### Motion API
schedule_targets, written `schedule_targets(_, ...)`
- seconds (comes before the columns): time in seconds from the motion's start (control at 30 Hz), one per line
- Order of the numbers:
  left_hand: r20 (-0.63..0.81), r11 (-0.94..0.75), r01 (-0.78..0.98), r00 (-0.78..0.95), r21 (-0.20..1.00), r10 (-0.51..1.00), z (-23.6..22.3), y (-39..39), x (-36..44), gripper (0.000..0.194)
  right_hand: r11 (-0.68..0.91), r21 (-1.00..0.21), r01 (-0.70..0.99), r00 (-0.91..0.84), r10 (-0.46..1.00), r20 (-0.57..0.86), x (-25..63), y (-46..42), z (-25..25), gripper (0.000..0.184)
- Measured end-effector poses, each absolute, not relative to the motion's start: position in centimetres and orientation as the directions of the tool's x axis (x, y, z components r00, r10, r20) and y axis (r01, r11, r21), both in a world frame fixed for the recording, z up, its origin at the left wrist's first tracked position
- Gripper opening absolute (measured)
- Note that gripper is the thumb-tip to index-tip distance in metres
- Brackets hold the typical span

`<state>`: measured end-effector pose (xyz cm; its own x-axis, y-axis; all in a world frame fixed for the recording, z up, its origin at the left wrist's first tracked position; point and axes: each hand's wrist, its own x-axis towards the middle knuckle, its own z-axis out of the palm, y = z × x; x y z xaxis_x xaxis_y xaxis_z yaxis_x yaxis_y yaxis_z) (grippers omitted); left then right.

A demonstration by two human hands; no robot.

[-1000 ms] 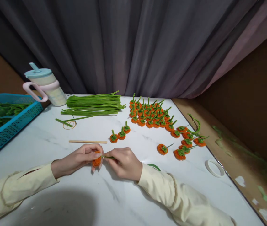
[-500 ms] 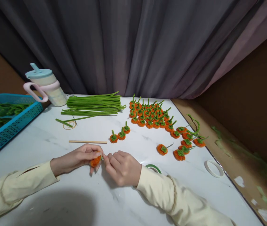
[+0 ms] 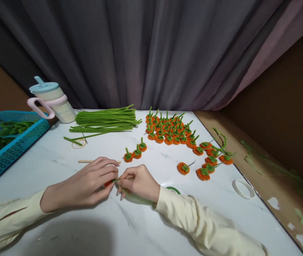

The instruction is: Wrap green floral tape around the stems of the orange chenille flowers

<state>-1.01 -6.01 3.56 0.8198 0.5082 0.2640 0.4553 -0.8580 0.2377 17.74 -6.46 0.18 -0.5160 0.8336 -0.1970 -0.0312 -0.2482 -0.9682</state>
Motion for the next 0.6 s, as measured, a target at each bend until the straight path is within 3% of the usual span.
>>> schedule_targets(0.13, 0.187, -0.837, 0.489, 0.823, 0.246, 0.536, 3.8, -6.1, -0.5, 0.013, -0.237, -0.971, -0.020, -0.528, 0.828, -0.191, 17.8, -6.6, 0.1, 0.023)
schedule_targets(0.3, 0.025, -0.757, 0.496, 0.829, 0.426, 0.558, 4.6, -5.4, -0.6, 0.009, -0.157, -0.987, 0.038, -0.541, 0.827, -0.153, 18.0, -6.5, 0.0, 0.020)
schedule_targets(0.47, -0.083, -0.643, 0.539, 0.797, 0.543, 0.598, 4.9, -5.1, -0.6, 0.008, 0.174, -0.968, 0.182, -0.536, 0.843, 0.051, 18.3, -6.7, -0.2, 0.014)
schedule_targets(0.6, -0.295, -0.355, 0.600, 0.723, 0.717, 0.625, 4.9, -4.6, -0.8, 0.010, 0.456, -0.860, 0.228, -0.533, 0.798, 0.281, 18.3, -7.0, -0.6, 0.016)
